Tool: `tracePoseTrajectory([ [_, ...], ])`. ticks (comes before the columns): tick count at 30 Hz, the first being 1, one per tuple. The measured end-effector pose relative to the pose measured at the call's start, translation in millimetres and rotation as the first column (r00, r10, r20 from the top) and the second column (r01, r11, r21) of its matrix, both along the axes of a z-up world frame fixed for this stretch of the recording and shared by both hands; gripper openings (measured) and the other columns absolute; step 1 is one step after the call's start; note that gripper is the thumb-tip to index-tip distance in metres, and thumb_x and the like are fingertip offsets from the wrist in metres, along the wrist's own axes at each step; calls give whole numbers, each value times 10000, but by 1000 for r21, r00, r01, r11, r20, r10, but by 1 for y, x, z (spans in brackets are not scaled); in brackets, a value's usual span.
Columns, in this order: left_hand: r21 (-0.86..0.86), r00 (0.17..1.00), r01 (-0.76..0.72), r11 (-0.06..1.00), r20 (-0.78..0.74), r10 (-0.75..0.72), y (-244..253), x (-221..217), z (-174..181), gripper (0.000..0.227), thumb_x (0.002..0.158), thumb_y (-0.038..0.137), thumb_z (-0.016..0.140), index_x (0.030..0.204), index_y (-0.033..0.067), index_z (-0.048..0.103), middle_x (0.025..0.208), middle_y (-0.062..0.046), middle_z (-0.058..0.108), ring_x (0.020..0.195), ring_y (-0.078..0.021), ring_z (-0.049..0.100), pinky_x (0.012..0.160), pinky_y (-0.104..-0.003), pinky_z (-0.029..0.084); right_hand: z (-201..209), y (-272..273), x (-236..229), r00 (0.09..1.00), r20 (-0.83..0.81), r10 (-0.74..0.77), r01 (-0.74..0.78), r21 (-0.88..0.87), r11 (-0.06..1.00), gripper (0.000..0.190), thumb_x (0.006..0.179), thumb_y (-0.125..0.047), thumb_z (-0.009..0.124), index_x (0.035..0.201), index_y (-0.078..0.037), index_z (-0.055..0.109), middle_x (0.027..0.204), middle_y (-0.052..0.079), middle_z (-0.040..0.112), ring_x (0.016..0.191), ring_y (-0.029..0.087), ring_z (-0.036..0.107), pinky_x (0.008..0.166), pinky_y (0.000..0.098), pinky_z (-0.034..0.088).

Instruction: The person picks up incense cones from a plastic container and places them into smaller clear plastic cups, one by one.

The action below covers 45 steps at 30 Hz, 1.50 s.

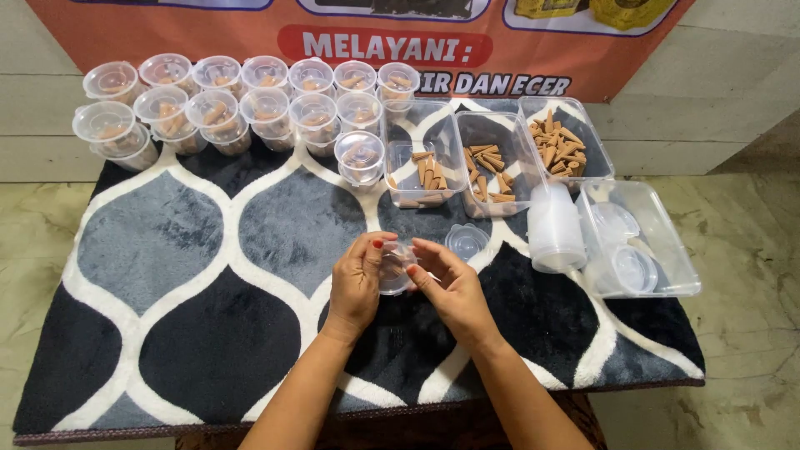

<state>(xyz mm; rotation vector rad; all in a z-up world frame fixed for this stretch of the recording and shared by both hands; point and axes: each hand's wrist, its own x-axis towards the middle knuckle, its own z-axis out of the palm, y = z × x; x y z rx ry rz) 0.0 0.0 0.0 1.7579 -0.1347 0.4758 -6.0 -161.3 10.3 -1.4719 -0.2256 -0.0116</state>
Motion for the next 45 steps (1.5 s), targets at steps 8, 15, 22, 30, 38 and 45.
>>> tracePoseTrajectory([
  [8,-20,998,42,999,-34,-43,0,-5,11,407,1092,400,391,1091,197,744,861,-127,778,872,-328,750,855,-438,577,-6,-4,5,993,-118,32,-28,39,999,423,930,-124,740,1340,-36,685,1093,178,789,759,142,725,688,291,637],
  [15,-49,986,100,994,-130,-105,2,-2,4,432,1087,419,377,1056,206,752,743,-73,792,749,-211,744,810,-375,598,10,1,0,997,-71,38,-42,-56,998,368,917,-138,764,1282,-93,751,1029,149,818,803,77,668,705,225,584],
  [22,-106,927,133,986,-339,-161,7,-5,21,482,1056,540,343,1278,265,672,1040,-228,761,1050,-410,714,936,-509,560,-15,-3,12,983,-177,-43,62,106,992,348,905,-68,766,1249,-18,749,960,199,805,741,157,727,710,304,637],
  [30,-383,916,85,920,-334,-224,1,-7,23,496,1026,433,488,1377,130,663,1112,-322,724,913,-333,759,789,-414,663,0,2,11,961,-250,-117,189,291,938,326,920,-45,749,1243,0,734,950,182,785,798,184,726,788,358,631],
  [38,-621,885,85,779,-312,-345,3,5,1,433,1015,299,599,1361,45,660,1035,-298,749,863,-298,752,772,-412,659,-14,-8,17,962,-264,-73,152,293,944,330,912,-52,759,1238,-5,735,979,236,768,803,237,733,797,411,643],
  [45,-638,810,59,768,-420,-411,10,14,-9,489,1013,403,582,1164,-53,677,866,-358,731,629,-421,745,476,-440,641,-10,-13,13,971,-225,80,-39,182,983,467,948,-136,710,1403,-70,628,927,248,729,747,260,736,570,299,631],
])
